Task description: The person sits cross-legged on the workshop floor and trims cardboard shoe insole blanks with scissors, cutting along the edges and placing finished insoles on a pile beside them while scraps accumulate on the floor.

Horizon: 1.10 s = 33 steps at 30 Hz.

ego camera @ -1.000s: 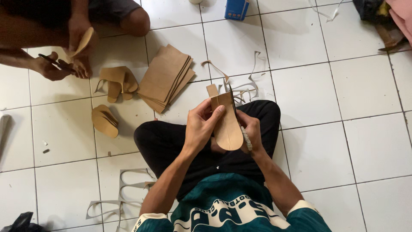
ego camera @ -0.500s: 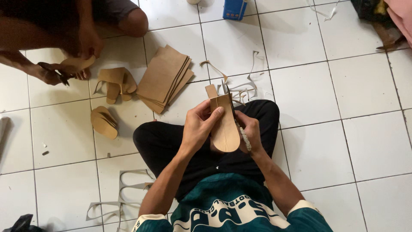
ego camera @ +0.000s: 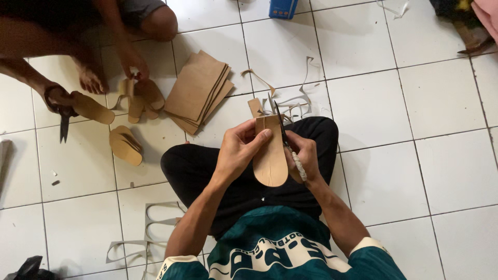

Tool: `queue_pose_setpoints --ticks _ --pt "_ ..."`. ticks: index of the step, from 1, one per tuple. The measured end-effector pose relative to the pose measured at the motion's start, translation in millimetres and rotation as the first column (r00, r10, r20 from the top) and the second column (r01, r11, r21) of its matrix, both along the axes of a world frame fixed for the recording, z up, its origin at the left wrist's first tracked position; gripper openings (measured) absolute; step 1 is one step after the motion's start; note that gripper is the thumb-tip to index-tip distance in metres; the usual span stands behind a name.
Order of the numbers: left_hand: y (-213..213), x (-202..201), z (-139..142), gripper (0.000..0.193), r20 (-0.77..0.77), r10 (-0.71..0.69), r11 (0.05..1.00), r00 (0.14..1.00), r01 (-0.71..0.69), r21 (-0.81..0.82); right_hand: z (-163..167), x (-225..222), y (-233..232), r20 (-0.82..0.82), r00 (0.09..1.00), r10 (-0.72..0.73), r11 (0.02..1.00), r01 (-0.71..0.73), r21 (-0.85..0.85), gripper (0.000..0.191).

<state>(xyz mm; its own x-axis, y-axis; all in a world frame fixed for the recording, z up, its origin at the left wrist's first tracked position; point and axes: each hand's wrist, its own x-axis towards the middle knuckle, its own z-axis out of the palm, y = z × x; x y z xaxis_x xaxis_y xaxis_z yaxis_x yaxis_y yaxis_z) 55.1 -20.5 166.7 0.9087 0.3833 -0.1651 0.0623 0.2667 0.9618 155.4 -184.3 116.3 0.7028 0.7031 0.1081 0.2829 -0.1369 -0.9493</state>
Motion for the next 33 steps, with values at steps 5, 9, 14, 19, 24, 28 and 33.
queue_pose_setpoints --ticks 5,9,14,19,24,28,33 --pt "8 -2 3 0.032 -0.029 -0.043 0.997 0.999 0.044 0.056 -2 0 -3 0.009 1.000 0.005 1.000 -0.005 -0.002 0.032" --pt "13 -1 3 0.031 -0.052 -0.084 0.992 0.995 0.088 0.089 -2 -2 -8 -0.014 1.000 -0.005 1.000 0.005 -0.031 0.030" --pt "19 2 7 0.036 -0.054 -0.124 0.989 0.991 0.128 0.073 0 -1 -8 0.004 1.000 -0.006 0.997 0.006 -0.076 0.030" --pt "27 6 14 0.038 -0.061 -0.182 0.975 0.981 0.188 0.115 10 -1 -10 0.027 1.000 0.005 0.999 -0.004 -0.035 0.031" --pt "35 11 11 0.039 -0.175 -0.199 0.950 0.964 0.233 0.207 15 -2 -11 -0.028 1.000 -0.013 0.995 0.010 -0.097 0.028" --pt "35 8 -3 0.040 -0.096 -0.194 0.958 0.976 0.209 0.197 9 -4 -4 0.016 0.999 -0.047 0.991 0.049 -0.125 0.027" --pt "27 -1 -28 0.046 -0.107 -0.020 0.999 0.994 0.025 0.041 -1 -3 2 -0.024 0.994 -0.106 0.992 0.104 -0.074 0.022"
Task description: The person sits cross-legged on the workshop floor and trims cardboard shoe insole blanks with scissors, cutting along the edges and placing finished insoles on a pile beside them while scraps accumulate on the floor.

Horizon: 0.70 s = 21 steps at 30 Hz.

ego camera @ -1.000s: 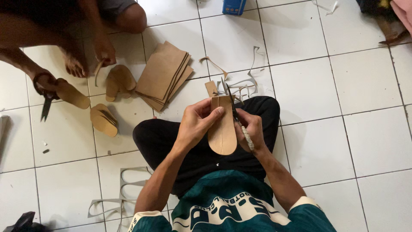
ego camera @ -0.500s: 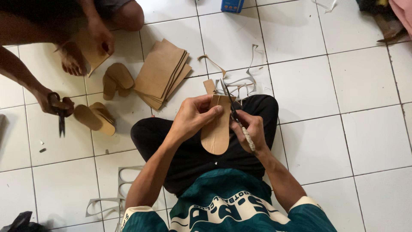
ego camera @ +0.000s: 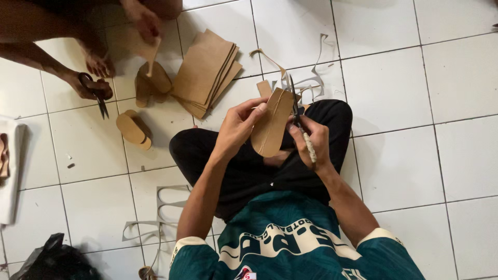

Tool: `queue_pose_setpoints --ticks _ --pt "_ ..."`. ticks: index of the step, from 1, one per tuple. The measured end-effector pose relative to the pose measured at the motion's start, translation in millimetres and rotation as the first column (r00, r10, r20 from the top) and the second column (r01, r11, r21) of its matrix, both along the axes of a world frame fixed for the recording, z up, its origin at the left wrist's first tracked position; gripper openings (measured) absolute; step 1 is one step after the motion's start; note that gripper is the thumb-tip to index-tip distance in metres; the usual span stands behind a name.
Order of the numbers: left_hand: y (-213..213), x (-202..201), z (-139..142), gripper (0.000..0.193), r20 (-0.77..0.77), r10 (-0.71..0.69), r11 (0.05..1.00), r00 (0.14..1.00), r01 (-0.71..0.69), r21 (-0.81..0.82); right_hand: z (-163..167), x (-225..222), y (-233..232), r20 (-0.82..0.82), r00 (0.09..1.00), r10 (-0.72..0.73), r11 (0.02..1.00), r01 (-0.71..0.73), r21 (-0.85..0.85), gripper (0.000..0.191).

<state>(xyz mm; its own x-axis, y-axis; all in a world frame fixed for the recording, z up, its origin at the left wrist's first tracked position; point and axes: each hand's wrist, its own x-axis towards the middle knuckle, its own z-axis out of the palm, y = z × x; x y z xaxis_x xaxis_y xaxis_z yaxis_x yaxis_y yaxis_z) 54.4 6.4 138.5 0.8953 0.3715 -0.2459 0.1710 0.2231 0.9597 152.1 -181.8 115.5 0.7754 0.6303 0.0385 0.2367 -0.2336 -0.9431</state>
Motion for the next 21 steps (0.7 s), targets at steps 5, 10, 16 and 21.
queue_pose_setpoints --ticks 5,10,16,21 --pt "-1 -4 -16 0.055 0.022 0.093 0.962 0.995 -0.085 -0.260 -2 4 5 -0.009 1.000 -0.011 0.999 0.012 0.034 0.023" --pt "4 3 -11 0.048 0.207 0.008 0.999 0.978 0.001 -0.045 0 -2 9 0.021 1.000 -0.015 1.000 0.015 0.011 0.026" --pt "-1 11 8 0.049 0.205 -0.005 0.995 0.979 -0.016 0.102 0 -7 12 0.024 1.000 0.013 0.998 -0.014 0.055 0.032" --pt "-7 1 23 0.045 0.109 -0.017 0.991 0.994 0.002 0.135 -3 -5 12 0.047 0.994 0.099 0.987 -0.104 0.124 0.036"
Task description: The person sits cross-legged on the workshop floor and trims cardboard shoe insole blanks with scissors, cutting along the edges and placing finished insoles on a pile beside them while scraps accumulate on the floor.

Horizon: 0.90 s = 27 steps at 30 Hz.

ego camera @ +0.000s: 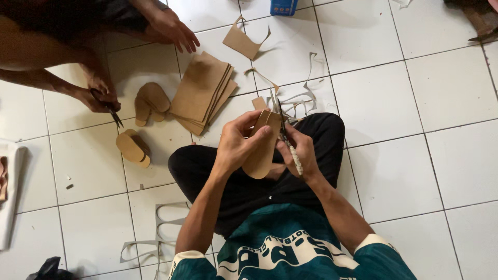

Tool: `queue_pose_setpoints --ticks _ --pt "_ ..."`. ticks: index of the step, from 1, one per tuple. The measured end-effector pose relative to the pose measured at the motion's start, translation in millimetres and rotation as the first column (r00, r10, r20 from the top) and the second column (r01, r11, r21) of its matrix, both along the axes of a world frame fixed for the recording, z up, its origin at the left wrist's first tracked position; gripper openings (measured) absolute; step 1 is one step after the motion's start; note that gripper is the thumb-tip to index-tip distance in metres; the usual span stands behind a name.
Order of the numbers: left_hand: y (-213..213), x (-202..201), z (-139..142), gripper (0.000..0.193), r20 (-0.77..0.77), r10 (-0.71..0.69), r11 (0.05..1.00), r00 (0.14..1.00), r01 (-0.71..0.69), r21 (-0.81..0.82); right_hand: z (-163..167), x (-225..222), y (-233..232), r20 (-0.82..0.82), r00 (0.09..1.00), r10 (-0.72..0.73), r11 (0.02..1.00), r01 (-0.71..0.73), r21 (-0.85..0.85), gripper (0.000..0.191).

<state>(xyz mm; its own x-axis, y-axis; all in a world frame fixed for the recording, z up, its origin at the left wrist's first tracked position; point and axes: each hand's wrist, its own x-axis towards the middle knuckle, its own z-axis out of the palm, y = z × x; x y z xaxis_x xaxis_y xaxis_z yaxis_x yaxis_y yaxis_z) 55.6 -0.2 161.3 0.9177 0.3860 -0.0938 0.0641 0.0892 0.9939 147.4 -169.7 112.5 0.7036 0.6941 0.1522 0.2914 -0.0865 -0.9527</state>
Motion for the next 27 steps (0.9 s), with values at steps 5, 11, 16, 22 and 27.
queue_pose_setpoints --ticks 5,11,16,22,27 --pt "6 -1 9 0.047 -0.032 -0.042 0.999 0.999 0.041 -0.015 1 1 -3 -0.087 0.995 0.048 0.998 -0.050 -0.024 0.031" --pt "10 0 14 0.051 -0.049 -0.072 0.996 0.996 0.070 -0.047 8 -2 -6 -0.113 0.993 0.038 0.999 -0.037 0.009 0.032" --pt "13 3 14 0.049 -0.051 -0.100 0.993 0.994 0.097 -0.060 11 -1 -7 -0.118 0.993 0.023 1.000 -0.025 -0.014 0.029" --pt "19 5 15 0.049 -0.093 -0.148 0.986 0.985 0.139 -0.090 14 0 -9 -0.133 0.991 0.009 0.997 -0.019 -0.073 0.026" --pt "30 5 4 0.048 -0.167 -0.202 0.978 0.965 0.207 0.018 15 -1 -11 -0.065 0.998 0.017 0.997 -0.022 -0.070 0.024"
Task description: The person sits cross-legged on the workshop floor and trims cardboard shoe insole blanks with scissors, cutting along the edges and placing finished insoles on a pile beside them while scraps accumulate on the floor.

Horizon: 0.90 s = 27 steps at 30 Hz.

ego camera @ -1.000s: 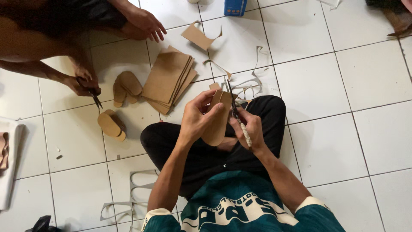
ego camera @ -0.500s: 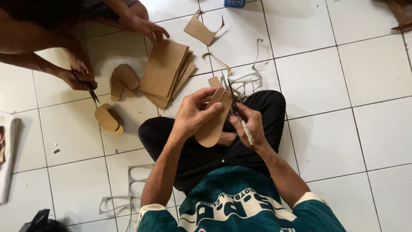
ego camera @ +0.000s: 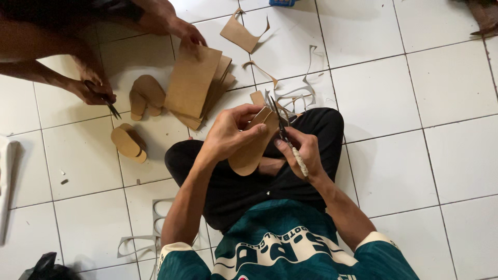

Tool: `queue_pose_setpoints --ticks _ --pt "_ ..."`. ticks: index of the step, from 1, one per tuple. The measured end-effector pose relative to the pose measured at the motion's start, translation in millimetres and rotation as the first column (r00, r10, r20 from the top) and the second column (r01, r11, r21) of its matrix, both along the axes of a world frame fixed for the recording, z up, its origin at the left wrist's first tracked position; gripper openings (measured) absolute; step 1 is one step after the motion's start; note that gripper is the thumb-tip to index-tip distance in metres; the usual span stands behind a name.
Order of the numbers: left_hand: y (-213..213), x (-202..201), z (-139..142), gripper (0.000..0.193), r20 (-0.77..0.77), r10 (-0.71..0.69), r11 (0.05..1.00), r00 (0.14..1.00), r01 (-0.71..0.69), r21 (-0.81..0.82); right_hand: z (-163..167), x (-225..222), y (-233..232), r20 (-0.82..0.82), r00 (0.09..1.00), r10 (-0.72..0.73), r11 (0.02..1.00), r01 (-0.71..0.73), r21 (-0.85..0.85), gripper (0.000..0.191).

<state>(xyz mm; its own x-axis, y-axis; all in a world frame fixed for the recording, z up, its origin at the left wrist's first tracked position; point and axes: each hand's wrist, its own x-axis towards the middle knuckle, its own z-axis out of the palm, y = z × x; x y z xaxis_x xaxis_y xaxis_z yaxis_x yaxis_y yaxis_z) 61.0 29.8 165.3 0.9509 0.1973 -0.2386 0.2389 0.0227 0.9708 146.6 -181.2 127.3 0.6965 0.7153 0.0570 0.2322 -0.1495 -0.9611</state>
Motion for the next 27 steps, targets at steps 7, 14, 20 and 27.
queue_pose_setpoints --ticks 7,14,20,27 --pt "-10 6 -38 0.048 0.147 0.351 0.723 0.925 -0.168 -0.670 -10 0 11 -0.046 0.993 -0.107 0.984 0.099 -0.145 0.022" --pt "-83 20 -53 0.057 0.358 0.679 0.728 0.641 -0.519 -0.448 -17 1 26 0.068 0.995 -0.072 0.994 0.067 0.084 0.026" --pt "-87 19 -29 0.041 0.398 0.658 0.751 0.639 -0.591 -0.294 -19 4 29 -0.020 0.995 -0.094 0.995 0.095 0.030 0.027" --pt "-85 9 -27 0.045 0.299 0.671 0.731 0.678 -0.539 -0.418 -11 0 26 -0.022 0.999 -0.045 0.996 0.046 0.078 0.022"
